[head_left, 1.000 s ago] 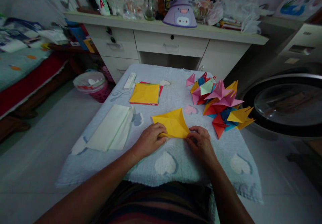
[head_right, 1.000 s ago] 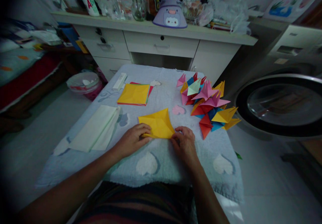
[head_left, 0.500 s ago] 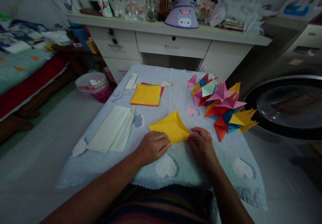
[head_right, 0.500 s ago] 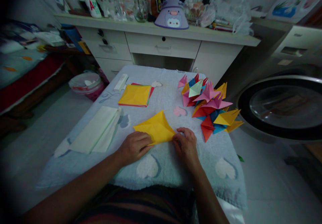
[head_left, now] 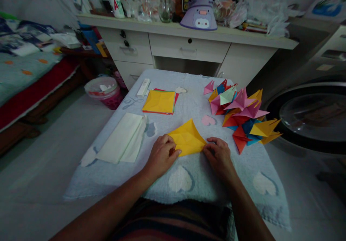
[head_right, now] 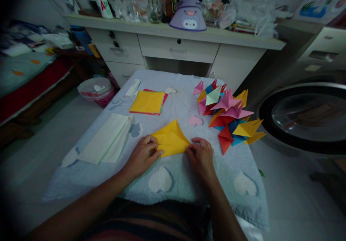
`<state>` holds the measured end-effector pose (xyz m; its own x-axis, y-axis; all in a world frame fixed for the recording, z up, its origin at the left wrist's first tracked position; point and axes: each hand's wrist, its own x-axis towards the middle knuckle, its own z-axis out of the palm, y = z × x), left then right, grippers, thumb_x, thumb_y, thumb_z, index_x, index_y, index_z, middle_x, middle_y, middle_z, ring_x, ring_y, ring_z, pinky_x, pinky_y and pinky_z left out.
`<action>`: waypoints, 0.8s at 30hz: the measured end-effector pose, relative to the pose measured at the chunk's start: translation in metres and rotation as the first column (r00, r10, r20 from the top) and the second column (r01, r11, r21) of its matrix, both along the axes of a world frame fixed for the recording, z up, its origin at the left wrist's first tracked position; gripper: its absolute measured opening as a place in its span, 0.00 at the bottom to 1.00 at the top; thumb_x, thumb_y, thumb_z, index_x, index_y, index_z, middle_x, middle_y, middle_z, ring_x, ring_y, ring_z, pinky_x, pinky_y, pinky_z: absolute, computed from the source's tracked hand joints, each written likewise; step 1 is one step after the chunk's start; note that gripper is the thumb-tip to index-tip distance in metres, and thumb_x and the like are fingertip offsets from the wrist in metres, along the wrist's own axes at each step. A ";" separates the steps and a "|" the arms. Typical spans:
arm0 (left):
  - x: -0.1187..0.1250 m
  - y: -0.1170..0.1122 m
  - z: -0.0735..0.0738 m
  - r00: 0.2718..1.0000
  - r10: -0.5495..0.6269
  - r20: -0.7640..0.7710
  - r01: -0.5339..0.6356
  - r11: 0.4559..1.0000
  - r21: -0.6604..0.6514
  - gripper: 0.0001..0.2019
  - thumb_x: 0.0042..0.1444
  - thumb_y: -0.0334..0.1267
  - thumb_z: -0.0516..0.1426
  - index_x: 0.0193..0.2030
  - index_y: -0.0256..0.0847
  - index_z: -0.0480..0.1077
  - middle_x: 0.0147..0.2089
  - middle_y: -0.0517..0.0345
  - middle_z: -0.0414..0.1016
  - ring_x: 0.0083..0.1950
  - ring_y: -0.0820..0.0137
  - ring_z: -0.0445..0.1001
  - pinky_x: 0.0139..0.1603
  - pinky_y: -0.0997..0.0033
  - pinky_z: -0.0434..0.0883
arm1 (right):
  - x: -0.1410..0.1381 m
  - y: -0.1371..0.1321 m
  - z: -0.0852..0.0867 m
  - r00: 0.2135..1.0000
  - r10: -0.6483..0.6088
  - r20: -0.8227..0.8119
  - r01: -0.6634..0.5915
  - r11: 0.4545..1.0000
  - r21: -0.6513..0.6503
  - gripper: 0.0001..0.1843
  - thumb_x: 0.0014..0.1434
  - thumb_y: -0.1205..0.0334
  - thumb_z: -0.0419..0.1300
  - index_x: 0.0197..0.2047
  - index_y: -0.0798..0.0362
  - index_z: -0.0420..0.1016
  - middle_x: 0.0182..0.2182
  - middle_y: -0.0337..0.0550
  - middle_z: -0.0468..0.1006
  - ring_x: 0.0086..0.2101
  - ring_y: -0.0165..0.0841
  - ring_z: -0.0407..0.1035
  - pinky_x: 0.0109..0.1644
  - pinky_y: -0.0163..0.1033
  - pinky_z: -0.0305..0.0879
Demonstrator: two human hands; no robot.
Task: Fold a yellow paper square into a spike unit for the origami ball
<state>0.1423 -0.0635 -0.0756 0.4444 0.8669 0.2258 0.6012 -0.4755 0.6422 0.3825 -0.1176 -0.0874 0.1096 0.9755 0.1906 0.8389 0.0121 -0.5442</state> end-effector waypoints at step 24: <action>0.006 -0.001 -0.004 0.984 0.141 -0.107 -0.135 0.989 0.064 0.05 0.54 0.33 0.58 0.27 0.40 0.68 0.36 0.56 0.67 0.42 0.64 0.67 0.45 0.60 0.65 | -0.008 0.003 -0.001 0.993 -0.111 0.046 0.111 0.994 -0.001 0.06 0.56 0.60 0.61 0.32 0.52 0.77 0.45 0.48 0.74 0.48 0.45 0.65 0.54 0.52 0.59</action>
<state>0.1487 -0.0640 -0.0799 0.3466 0.9088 0.2321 0.7295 -0.4167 0.5424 0.3746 -0.1150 -0.0880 0.2083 0.9586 0.1941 0.8591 -0.0845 -0.5048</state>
